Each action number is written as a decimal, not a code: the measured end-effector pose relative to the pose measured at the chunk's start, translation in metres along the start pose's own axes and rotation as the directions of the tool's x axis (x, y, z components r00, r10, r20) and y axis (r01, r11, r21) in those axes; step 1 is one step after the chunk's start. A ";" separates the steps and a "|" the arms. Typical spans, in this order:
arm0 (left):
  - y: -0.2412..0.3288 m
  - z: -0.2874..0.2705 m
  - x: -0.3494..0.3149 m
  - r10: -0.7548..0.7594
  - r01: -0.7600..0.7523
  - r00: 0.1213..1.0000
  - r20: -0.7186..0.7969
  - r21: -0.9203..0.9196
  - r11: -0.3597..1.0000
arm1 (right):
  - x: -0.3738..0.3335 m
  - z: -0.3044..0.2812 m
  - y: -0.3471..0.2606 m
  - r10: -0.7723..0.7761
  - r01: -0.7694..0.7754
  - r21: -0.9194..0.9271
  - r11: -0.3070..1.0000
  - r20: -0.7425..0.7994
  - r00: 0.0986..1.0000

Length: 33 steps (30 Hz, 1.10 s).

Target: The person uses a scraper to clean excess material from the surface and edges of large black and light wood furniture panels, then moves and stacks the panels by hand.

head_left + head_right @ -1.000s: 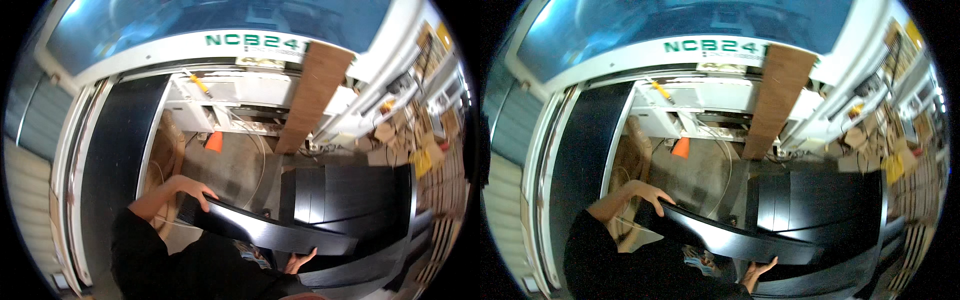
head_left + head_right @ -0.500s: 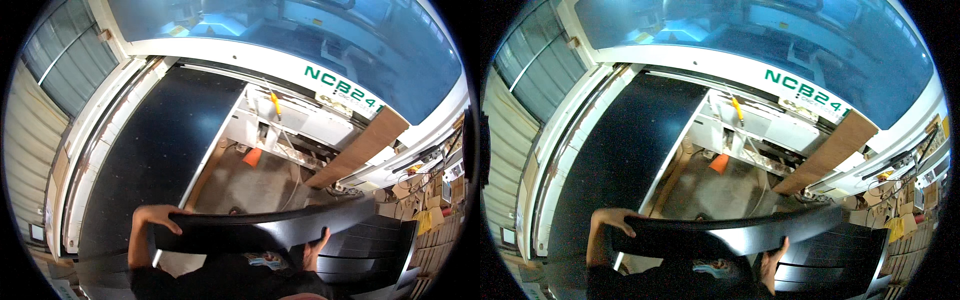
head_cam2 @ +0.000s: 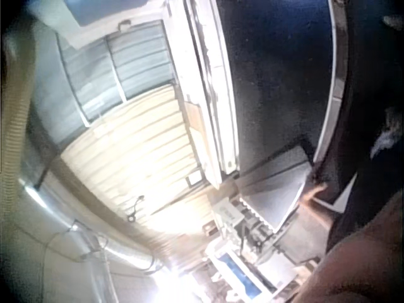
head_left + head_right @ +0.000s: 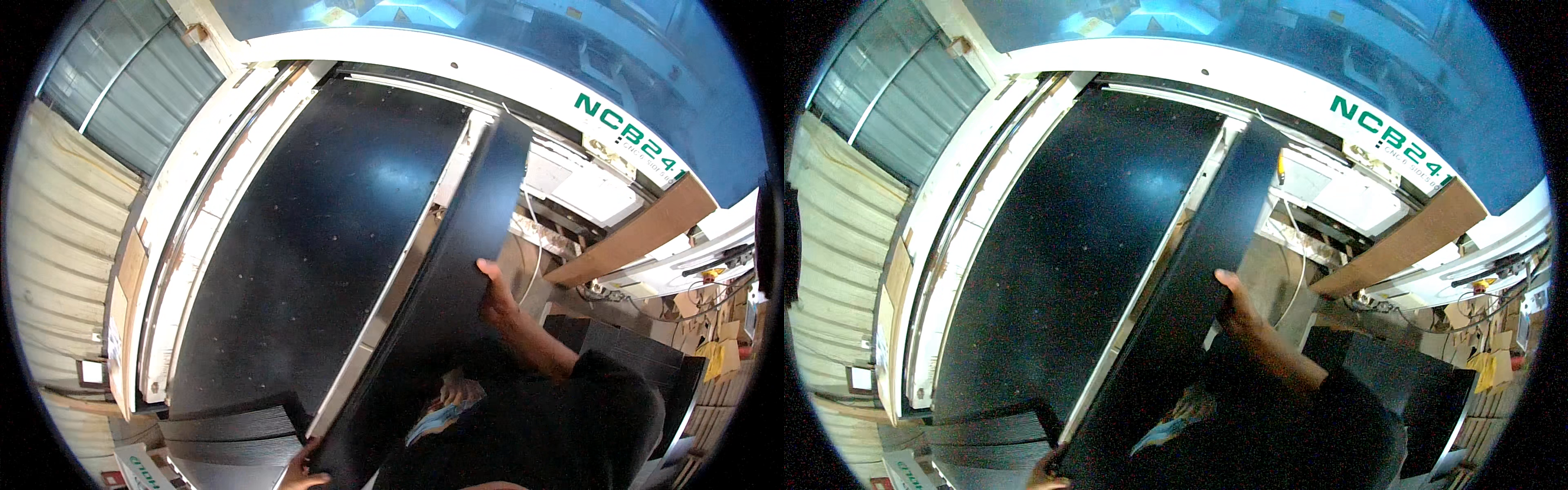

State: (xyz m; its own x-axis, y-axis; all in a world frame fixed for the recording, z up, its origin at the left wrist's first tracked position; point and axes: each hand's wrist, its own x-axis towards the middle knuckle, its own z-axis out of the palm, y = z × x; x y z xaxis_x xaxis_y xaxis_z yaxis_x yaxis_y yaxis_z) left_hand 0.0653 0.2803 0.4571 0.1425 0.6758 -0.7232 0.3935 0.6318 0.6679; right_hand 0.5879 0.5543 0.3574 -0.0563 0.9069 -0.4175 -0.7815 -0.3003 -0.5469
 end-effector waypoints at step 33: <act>0.130 -0.059 0.168 0.255 -0.104 0.714 -0.652 0.262 0.960 | 0.198 0.047 -0.028 -0.024 0.175 -0.983 0.054 0.174 0.984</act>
State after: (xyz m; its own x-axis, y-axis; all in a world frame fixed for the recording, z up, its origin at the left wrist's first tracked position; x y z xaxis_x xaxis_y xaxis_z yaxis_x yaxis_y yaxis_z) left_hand 0.0870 0.4986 0.4326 -0.3899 0.8913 -0.2316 0.6006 0.4368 0.6697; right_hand 0.5696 0.7560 0.3244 -0.1447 0.9515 -0.2716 0.5588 -0.1479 -0.8160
